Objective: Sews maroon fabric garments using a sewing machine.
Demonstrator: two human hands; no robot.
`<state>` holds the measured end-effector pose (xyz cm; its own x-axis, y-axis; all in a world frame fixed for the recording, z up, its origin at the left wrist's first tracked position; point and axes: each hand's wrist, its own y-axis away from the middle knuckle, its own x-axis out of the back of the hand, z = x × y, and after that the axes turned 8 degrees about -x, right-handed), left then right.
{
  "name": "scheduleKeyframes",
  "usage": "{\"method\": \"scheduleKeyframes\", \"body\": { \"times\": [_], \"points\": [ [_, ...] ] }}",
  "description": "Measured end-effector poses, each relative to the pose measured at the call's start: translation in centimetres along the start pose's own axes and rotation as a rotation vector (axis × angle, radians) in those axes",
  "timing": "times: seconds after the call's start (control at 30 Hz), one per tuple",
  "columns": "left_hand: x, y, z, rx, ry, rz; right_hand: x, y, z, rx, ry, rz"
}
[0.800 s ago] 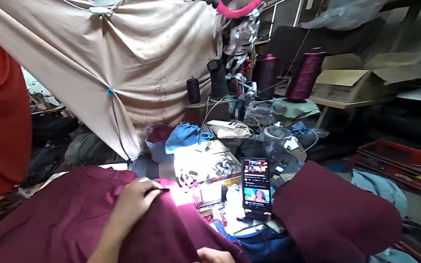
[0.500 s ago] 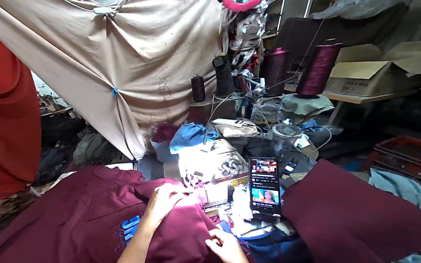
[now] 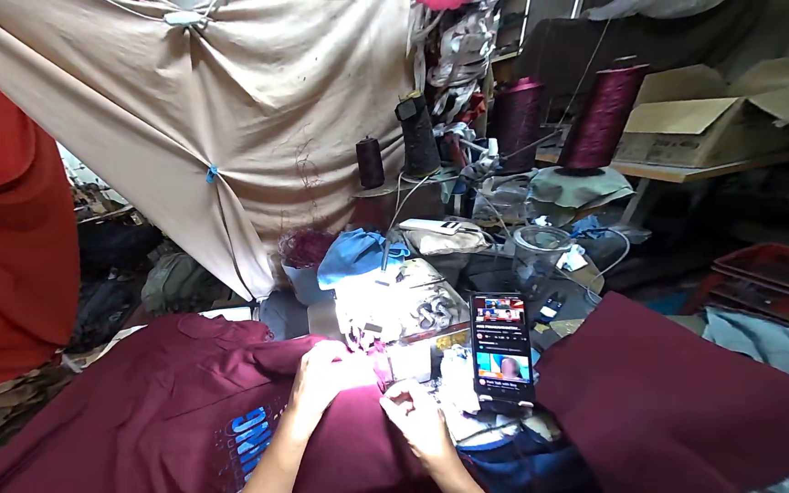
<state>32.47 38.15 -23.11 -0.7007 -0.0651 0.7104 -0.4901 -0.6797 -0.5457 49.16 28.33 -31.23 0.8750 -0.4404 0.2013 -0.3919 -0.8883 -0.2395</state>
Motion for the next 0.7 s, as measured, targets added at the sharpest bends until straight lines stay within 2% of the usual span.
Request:
{"method": "scheduleKeyframes", "body": {
  "times": [0.1, 0.33, 0.53, 0.7],
  "points": [
    [-0.2, -0.1, 0.4, 0.060, 0.027, -0.025, 0.7, -0.4, 0.0, -0.152, -0.025, -0.222],
    [-0.8, 2.0, 0.9, -0.001, 0.071, 0.090, 1.8, 2.2, 0.8, -0.268, -0.125, -0.436],
    [-1.1, 1.3, 0.8, 0.055, 0.084, 0.113, 1.7, 2.1, 0.1, -0.301, -0.148, -0.434],
    [-0.9, 0.0, 0.9, 0.139, 0.033, 0.031, 1.4, 1.3, 0.0, -0.258, -0.148, -0.399]
  ]
}}
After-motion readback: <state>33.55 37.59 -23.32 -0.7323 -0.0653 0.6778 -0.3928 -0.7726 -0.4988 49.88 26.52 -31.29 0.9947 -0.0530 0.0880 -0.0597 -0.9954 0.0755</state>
